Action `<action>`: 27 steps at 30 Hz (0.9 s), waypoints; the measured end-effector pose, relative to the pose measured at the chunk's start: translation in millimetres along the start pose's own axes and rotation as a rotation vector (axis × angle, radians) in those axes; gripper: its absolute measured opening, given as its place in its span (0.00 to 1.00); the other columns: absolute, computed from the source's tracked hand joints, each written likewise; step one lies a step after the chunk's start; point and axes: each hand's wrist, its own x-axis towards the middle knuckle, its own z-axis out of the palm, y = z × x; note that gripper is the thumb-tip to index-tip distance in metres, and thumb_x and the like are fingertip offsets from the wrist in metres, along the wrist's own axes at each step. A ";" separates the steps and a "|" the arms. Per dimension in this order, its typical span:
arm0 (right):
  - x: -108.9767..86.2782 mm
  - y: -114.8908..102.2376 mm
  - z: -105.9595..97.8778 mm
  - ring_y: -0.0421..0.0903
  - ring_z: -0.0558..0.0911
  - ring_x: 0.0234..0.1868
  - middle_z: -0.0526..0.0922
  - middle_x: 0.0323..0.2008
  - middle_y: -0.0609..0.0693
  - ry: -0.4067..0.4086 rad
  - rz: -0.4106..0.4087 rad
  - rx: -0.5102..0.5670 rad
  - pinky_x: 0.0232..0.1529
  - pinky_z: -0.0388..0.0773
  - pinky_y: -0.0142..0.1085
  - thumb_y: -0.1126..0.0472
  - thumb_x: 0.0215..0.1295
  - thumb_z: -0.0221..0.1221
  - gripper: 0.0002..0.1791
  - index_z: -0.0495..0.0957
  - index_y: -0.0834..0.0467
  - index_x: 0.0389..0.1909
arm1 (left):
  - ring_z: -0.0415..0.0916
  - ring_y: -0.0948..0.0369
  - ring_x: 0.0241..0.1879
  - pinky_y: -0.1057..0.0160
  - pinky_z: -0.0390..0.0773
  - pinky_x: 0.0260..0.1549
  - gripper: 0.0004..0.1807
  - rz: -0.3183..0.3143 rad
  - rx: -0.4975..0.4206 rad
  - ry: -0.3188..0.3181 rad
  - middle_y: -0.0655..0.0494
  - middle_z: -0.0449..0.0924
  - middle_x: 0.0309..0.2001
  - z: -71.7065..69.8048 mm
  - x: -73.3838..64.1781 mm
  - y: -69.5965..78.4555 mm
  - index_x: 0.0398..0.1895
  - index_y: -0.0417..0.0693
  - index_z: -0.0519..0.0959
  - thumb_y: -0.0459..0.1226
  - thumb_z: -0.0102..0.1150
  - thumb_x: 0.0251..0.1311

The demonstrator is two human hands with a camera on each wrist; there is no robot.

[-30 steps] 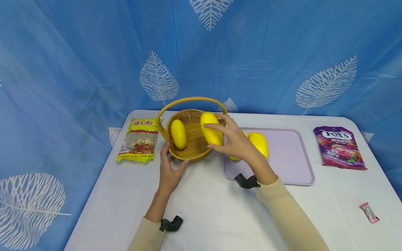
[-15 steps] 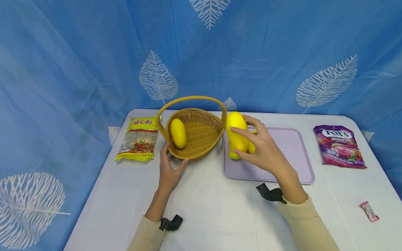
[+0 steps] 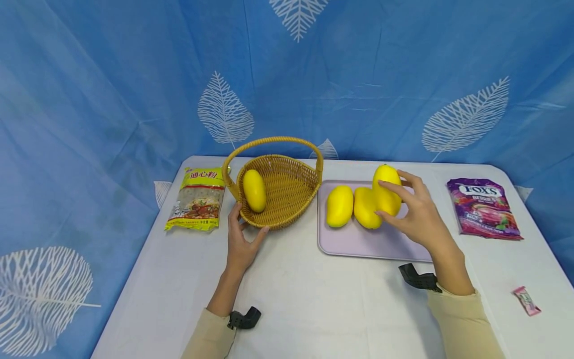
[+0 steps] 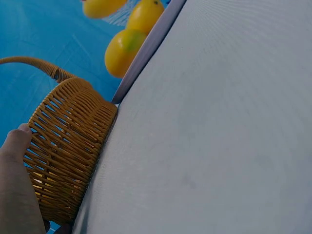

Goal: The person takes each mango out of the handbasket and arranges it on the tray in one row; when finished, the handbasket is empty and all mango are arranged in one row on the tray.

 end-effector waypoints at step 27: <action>-24.2 47.2 13.0 0.73 0.67 0.56 0.62 0.62 0.75 -0.196 0.175 -0.046 0.53 0.66 0.69 0.62 0.49 0.75 0.36 0.75 0.61 0.61 | 0.57 0.36 0.69 0.38 0.72 0.57 0.47 -0.008 0.002 -0.010 0.28 0.52 0.71 -0.7 0.0 1.3 0.72 0.27 0.50 0.30 0.69 0.55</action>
